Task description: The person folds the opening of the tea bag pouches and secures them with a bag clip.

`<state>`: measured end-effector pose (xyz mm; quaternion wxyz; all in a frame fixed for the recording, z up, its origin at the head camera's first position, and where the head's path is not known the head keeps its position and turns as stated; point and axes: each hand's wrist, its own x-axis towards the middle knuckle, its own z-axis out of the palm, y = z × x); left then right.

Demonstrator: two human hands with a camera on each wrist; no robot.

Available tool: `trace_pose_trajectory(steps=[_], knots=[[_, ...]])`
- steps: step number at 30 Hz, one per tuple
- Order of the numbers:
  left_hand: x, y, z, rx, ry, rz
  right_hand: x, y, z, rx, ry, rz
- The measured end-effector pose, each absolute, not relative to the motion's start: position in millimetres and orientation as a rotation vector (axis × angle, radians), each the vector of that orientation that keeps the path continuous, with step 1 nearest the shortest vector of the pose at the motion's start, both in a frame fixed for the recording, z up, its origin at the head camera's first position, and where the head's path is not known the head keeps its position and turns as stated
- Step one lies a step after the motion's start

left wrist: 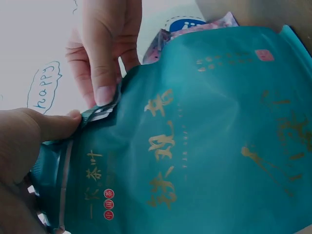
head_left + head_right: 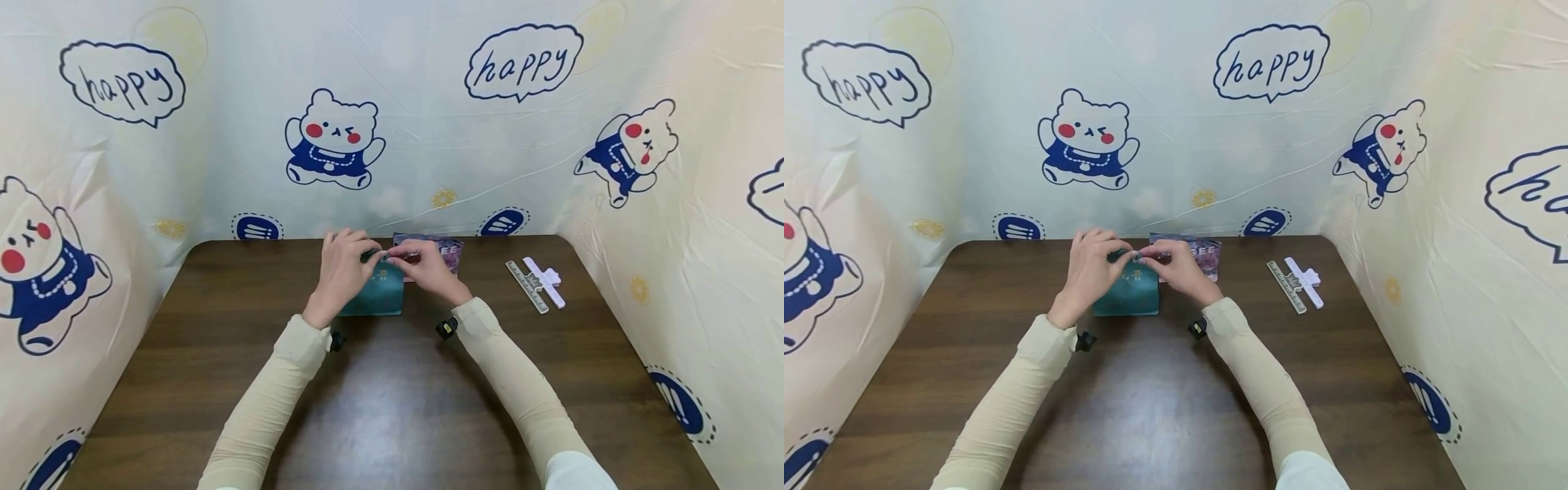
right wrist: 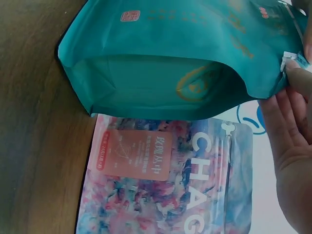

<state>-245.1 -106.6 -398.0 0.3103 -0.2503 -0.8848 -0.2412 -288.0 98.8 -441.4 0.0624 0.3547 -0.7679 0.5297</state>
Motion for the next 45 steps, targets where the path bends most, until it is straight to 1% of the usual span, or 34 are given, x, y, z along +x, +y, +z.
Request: trace_pose_trajectory(steps=[9,17,23,33,38,45], knots=[[-241.6,-104.4,-394.4,-0.6,-2.363,-0.661,-286.1,95.8,-439.4,1.164,-2.237,1.413],[-241.0,-105.0,-394.9,-0.625,-2.359,-0.654,-284.8,93.5,-434.0,1.148,-2.285,1.461],[-240.3,-103.6,-393.8,-0.642,-2.358,-0.643,-286.4,89.8,-431.9,1.146,-2.238,1.41],[-237.3,-97.4,-386.3,-0.523,-2.43,-0.735,-285.1,87.7,-434.5,1.203,-2.126,1.307],[-238.0,-98.9,-384.0,-0.524,-2.472,-0.693,-286.6,87.7,-435.3,1.133,-2.203,1.34],[-239.8,-100.4,-383.4,-0.53,-2.519,-0.651,-286.3,88.1,-436.3,0.984,-2.308,1.522]])
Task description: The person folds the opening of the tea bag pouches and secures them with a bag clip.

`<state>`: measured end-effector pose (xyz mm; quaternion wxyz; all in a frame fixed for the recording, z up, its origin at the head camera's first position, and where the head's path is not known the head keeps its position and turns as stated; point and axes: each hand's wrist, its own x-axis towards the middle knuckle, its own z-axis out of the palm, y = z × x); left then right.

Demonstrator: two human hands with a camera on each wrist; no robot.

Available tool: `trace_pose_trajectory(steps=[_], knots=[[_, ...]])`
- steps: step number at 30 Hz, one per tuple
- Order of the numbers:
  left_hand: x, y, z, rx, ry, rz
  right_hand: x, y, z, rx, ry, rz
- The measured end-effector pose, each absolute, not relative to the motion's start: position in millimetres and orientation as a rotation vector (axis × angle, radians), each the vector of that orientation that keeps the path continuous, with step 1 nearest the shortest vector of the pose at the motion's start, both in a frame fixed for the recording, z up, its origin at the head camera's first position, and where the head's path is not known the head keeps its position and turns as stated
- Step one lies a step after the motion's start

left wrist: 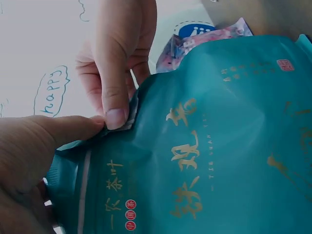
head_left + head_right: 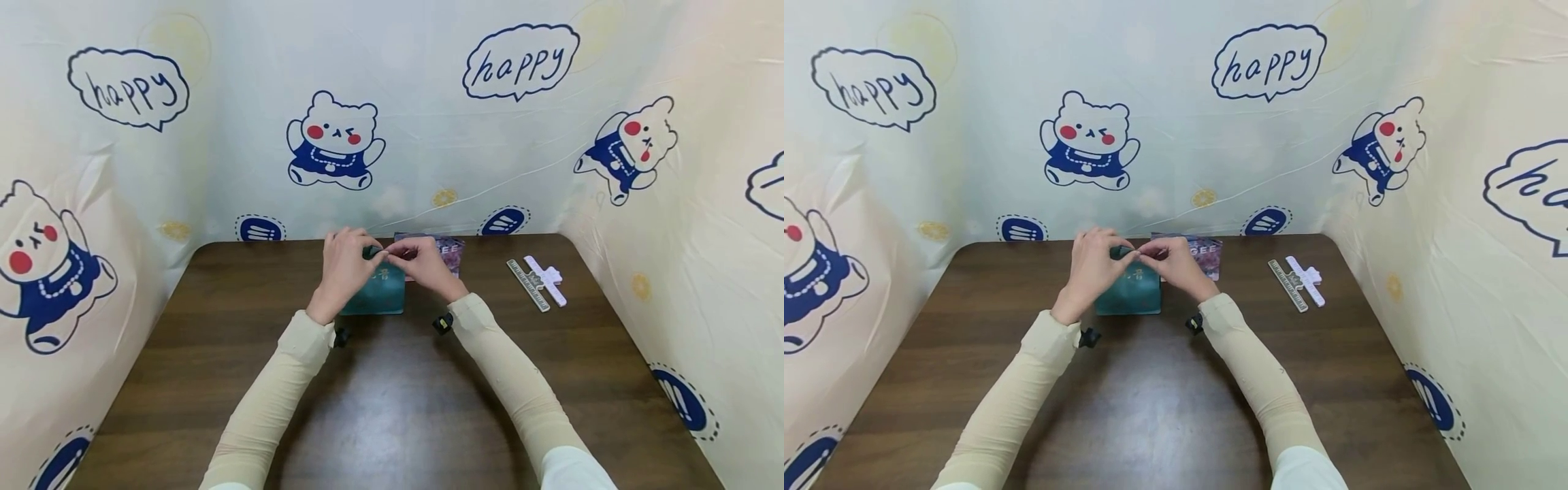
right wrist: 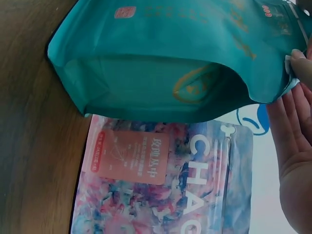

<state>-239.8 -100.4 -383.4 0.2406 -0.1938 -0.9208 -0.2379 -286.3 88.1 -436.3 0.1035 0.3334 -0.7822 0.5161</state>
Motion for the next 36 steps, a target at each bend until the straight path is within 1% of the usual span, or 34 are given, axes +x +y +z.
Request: trace_pose_trajectory(steps=[8,12,19,27,36], knots=[[-242.7,-101.7,-391.2,-0.539,-2.456,-0.728,-284.6,90.5,-432.5,1.092,-2.36,1.472],[-242.7,-102.1,-391.8,-0.558,-2.438,-0.754,-281.4,98.5,-427.3,1.137,-2.441,1.526],[-241.1,-102.4,-390.2,-0.564,-2.455,-0.763,-282.9,98.9,-427.5,1.103,-2.439,1.526],[-239.6,-103.2,-392.4,-0.546,-2.459,-0.746,-285.5,99.8,-438.5,1.009,-2.407,1.595],[-237.1,-103.4,-398.7,-0.561,-2.387,-0.673,-285.6,109.3,-436.2,1.077,-2.505,1.473]])
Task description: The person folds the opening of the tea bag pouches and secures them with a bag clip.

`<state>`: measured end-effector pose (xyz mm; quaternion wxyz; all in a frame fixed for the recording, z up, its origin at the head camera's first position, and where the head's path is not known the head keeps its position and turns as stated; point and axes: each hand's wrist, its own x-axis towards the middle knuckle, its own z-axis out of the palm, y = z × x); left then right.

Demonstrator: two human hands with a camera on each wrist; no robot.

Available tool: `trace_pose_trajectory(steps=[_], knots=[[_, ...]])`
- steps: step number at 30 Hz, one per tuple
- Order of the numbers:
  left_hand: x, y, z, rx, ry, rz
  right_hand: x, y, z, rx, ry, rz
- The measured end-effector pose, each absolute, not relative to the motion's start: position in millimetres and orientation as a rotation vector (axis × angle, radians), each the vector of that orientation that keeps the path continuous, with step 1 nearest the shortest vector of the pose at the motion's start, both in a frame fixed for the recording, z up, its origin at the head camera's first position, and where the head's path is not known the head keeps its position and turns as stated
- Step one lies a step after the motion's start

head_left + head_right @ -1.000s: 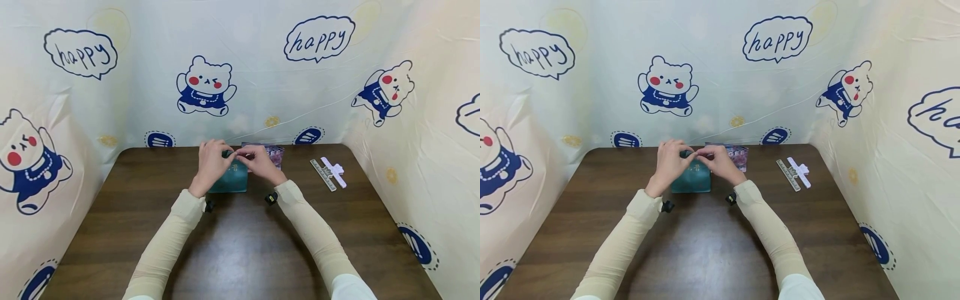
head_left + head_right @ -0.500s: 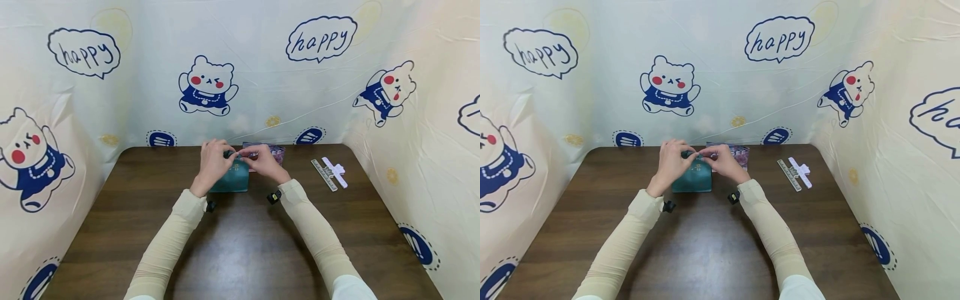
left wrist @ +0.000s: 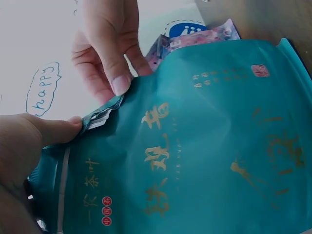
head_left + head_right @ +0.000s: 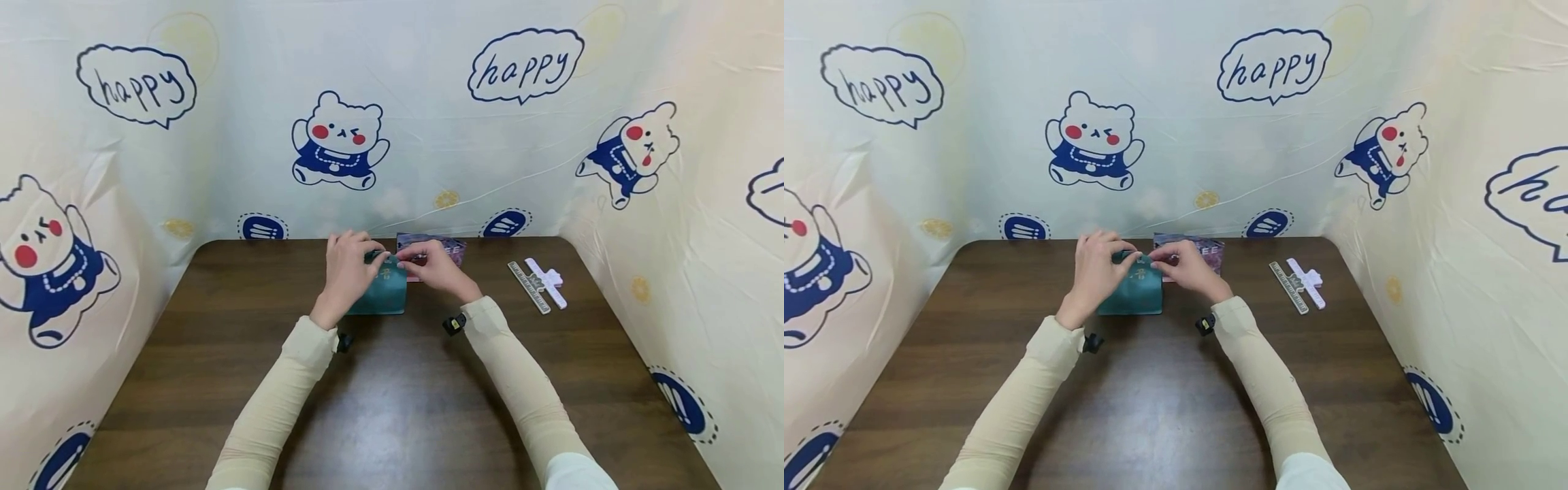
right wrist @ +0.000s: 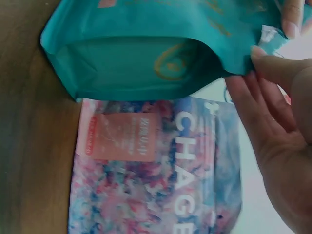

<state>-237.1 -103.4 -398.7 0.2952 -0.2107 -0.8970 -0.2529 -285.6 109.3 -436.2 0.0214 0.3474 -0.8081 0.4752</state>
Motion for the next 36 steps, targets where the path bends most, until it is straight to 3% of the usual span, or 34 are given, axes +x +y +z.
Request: trace_pose_trajectory(steps=[24,36], knots=[[-238.0,-105.8,-406.4,-0.594,-2.294,-0.681,-282.3,101.6,-448.4,1.072,-2.327,1.437],[-236.9,-106.6,-409.2,-0.61,-2.272,-0.709,-259.8,84.8,-409.5,1.153,-2.297,1.51]])
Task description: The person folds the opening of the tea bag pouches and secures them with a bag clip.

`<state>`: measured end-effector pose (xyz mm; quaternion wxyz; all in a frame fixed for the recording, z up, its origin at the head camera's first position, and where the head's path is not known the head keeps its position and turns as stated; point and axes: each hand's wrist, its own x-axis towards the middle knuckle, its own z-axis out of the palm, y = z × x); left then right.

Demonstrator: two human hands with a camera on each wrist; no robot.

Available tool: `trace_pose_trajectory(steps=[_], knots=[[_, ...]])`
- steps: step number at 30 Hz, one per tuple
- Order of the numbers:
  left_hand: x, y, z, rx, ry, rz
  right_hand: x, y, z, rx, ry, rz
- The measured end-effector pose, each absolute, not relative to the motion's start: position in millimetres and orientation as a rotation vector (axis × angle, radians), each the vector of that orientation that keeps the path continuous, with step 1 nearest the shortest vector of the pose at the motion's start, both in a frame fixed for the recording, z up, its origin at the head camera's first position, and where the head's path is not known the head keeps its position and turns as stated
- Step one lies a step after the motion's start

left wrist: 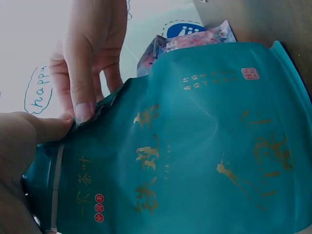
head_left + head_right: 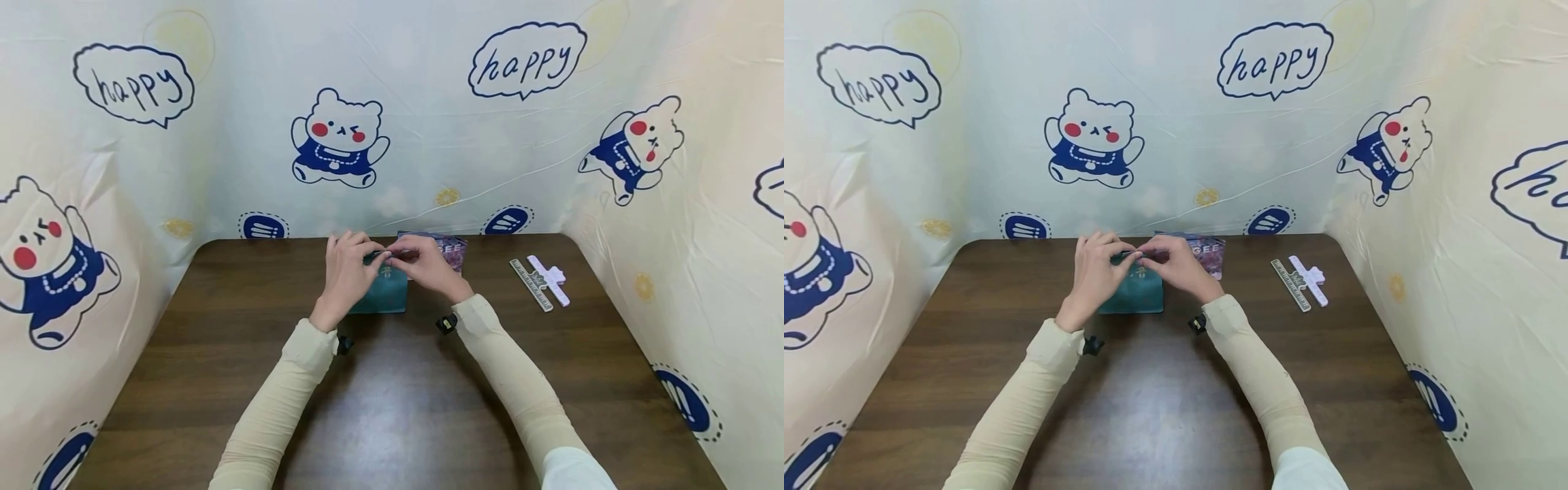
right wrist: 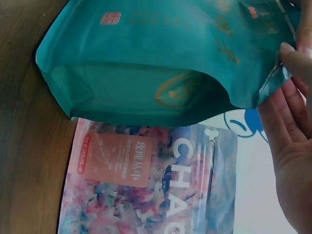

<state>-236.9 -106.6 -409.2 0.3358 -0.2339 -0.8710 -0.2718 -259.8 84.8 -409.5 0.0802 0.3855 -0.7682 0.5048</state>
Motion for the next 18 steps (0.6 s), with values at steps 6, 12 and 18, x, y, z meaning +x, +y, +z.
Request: trace_pose_trajectory(steps=[6,12,18], knots=[[-235.6,-105.3,-408.5,-0.595,-2.287,-0.74,-258.2,80.4,-407.0,1.127,-2.249,1.444],[-235.4,-104.6,-405.1,-0.557,-2.322,-0.752,-267.4,78.3,-416.5,1.118,-2.226,1.442],[-234.8,-110.1,-400.2,-0.622,-2.387,-0.74,-280.3,82.9,-428.8,1.122,-2.265,1.454]])
